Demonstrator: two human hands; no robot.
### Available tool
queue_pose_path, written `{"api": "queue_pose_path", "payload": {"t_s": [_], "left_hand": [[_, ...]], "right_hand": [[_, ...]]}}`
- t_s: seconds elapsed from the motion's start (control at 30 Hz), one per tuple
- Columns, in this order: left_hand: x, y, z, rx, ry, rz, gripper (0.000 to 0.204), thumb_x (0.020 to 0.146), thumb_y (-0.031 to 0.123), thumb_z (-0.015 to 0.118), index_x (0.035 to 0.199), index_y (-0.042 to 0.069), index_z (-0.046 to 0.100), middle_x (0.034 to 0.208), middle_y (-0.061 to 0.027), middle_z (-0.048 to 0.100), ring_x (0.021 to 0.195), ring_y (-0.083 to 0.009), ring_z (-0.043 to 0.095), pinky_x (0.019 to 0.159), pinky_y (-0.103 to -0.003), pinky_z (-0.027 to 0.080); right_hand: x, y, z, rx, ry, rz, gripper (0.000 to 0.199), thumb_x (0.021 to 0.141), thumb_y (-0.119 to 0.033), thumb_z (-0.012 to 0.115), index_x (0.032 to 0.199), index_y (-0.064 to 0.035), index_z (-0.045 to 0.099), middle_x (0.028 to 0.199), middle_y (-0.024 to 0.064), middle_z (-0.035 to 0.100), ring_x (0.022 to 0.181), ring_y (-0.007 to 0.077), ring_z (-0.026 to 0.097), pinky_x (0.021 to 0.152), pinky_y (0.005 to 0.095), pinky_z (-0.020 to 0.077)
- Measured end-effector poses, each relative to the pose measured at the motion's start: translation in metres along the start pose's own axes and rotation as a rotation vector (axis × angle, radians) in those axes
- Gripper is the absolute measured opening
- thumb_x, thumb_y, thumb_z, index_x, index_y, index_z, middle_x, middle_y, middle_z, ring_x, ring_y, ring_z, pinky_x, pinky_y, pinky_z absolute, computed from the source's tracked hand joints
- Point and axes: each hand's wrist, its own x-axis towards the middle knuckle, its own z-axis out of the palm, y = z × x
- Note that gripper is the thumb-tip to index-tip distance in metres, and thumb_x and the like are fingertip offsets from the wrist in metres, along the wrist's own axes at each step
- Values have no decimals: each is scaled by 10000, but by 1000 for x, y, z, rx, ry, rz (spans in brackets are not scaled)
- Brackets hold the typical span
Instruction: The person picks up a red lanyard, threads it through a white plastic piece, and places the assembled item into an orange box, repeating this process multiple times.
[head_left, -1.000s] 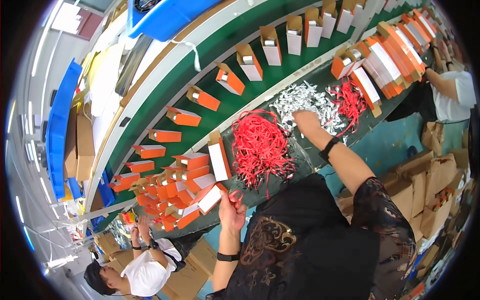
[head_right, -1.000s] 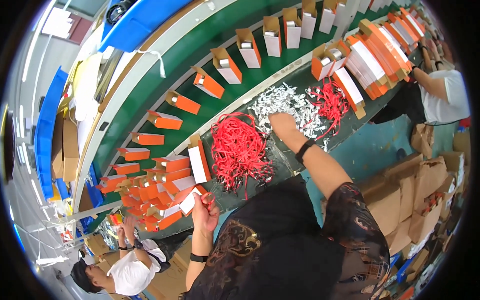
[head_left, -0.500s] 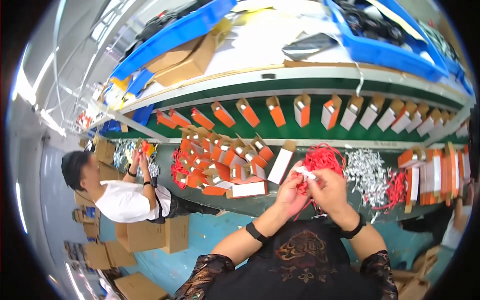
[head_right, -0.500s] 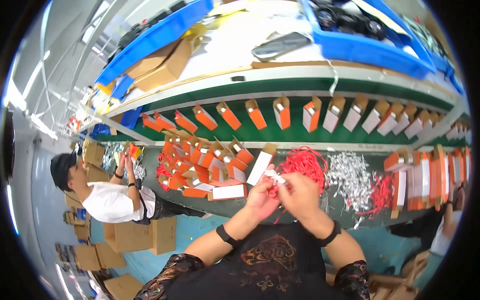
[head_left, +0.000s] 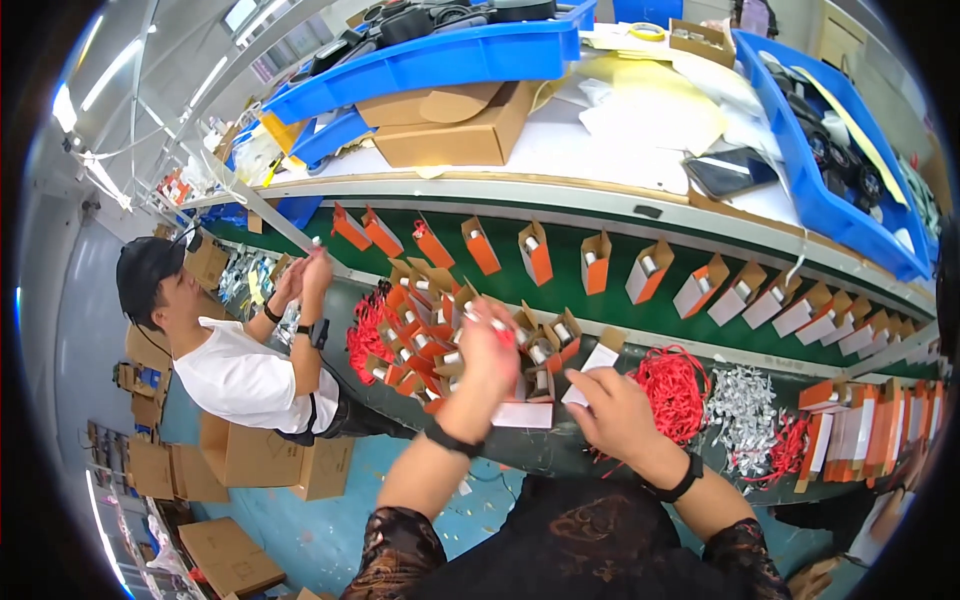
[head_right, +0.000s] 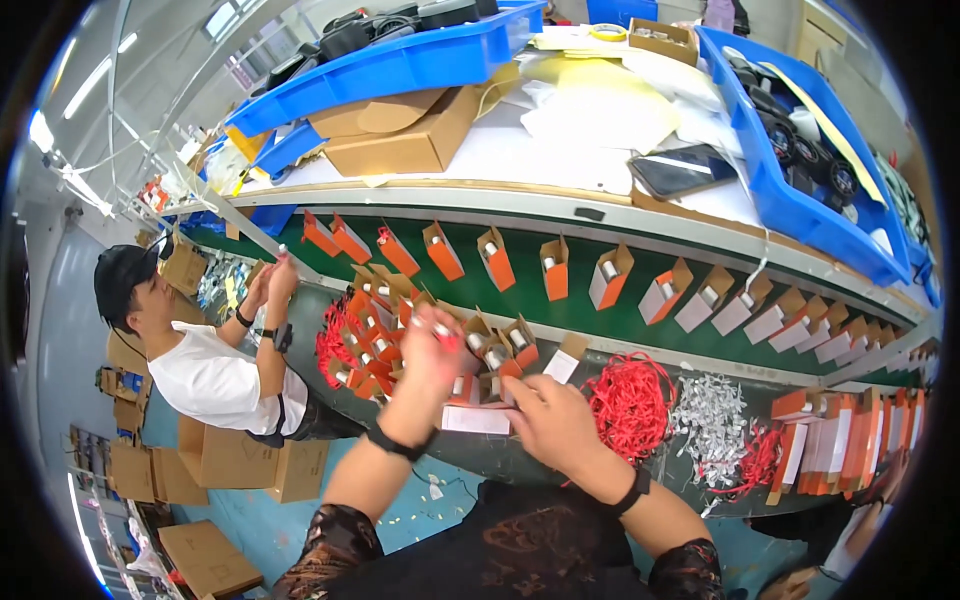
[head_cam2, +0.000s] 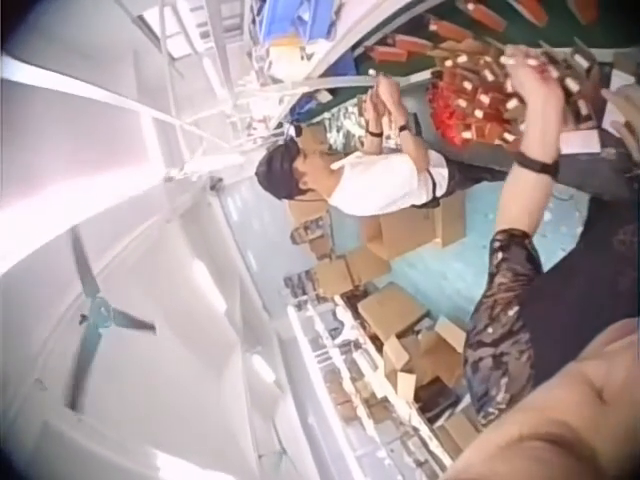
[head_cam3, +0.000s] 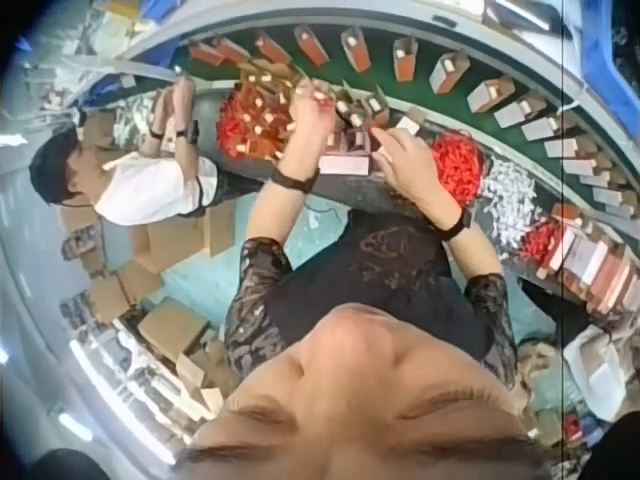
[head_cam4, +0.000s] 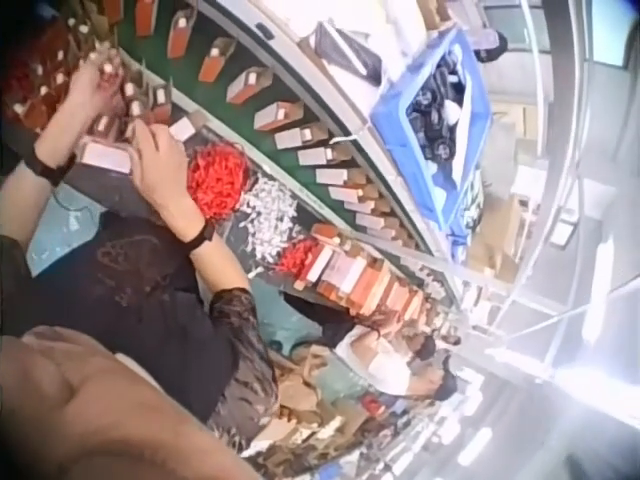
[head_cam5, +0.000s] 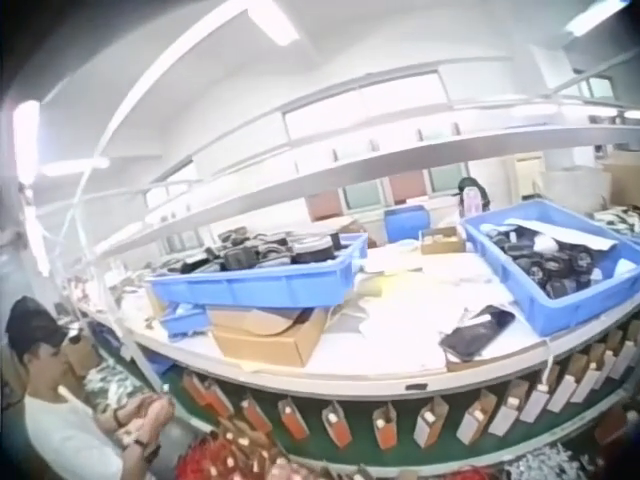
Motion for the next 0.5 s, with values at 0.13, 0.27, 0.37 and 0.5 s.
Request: {"api": "queue_pose_path", "payload": {"t_s": [0.13, 0.27, 0.37, 0.5], "left_hand": [[156, 68, 2, -42, -47, 283, 33, 895, 104, 506, 894, 135, 498, 724, 13, 517, 602, -120, 505, 518, -260, 408], [277, 81, -1, -108, -59, 197, 78, 855, 54, 476, 884, 125, 492, 744, -3, 510, 663, -131, 512, 525, -272, 413], [329, 91, -18, 197, -443, -36, 243, 967, 249, 378, 1068, 96, 538, 931, -49, 544, 843, -197, 549, 751, -376, 496], [329, 88, 9, 54, -397, -97, 331, 979, 306, 367, 1161, 88, 537, 1031, -67, 573, 950, -226, 572, 843, -407, 497]], "right_hand": [[-27, 44, 7, -92, -85, 136, 405, 763, -174, 715, 1144, -88, 610, 882, 99, 593, 735, 298, 599, 645, 396, 490], [-69, 73, 2, -178, -166, 377, 383, 779, -172, 714, 1136, -70, 618, 911, 138, 619, 794, 333, 621, 688, 409, 506], [-100, 83, 0, -232, -223, 558, 385, 779, -172, 711, 1137, -66, 617, 900, 145, 621, 793, 341, 624, 690, 418, 508], [-123, 93, 7, -259, -253, 712, 374, 782, -171, 702, 1132, -69, 619, 887, 153, 619, 798, 348, 627, 696, 426, 513]]}}
